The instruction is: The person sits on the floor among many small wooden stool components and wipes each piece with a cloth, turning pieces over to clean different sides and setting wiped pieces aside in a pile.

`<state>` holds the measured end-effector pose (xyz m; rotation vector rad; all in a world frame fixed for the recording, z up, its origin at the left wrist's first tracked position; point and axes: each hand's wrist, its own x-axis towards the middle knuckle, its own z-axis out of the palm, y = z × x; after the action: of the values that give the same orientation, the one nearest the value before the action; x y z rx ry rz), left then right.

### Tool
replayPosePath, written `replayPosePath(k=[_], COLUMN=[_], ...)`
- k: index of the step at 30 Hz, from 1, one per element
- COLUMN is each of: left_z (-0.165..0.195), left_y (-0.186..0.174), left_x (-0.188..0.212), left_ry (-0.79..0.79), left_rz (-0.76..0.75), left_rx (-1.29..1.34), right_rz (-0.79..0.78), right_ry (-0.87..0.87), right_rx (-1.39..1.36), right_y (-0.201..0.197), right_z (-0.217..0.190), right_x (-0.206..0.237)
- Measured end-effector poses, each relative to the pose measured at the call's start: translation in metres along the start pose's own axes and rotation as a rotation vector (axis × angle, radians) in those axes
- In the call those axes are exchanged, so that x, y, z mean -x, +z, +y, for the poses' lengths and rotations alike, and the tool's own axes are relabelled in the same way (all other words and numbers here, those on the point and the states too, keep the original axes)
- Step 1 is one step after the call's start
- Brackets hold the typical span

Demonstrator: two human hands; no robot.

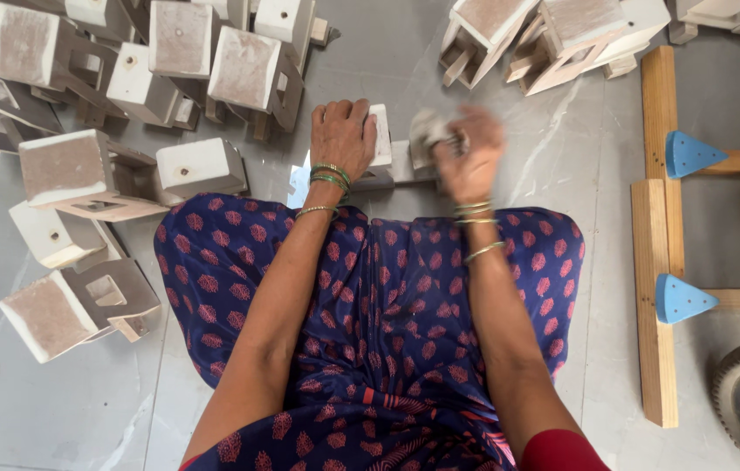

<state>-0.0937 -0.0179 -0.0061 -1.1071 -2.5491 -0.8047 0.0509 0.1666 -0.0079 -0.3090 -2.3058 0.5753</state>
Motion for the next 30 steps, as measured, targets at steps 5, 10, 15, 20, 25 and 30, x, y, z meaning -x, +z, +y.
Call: replayPosePath(k=[5,10,15,20,25,30], left_z=[0.001,0.000,0.001,0.000,0.001,0.000], left_y=[0.000,0.000,-0.001,-0.001,0.000,0.001], left_x=[0.000,-0.001,0.000,0.001,0.000,0.001], left_ry=[-0.015,-0.020,-0.028,-0.029,-0.008,-0.002], left_rz=[-0.019,-0.029,-0.026,-0.036,-0.010,-0.004], left_rx=[-0.007,-0.002,0.015,0.008,0.005,0.003], right_rz=[0.034,0.141,0.174,0.059,-0.113,-0.320], right_ry=[0.322,0.478,0.355,0.224,-0.022,-0.048], right_rx=[-0.536,-1.141,-0.545,-0.443,0.070,0.172], right_y=[-0.060,-0.065,-0.051,-0.032,0.017,0.059], right_z=[-0.011,-0.031,-0.023,0.012,0.024,0.017], right_x=[-0.038,-0.061,-0.041,-0.010,-0.010,0.008])
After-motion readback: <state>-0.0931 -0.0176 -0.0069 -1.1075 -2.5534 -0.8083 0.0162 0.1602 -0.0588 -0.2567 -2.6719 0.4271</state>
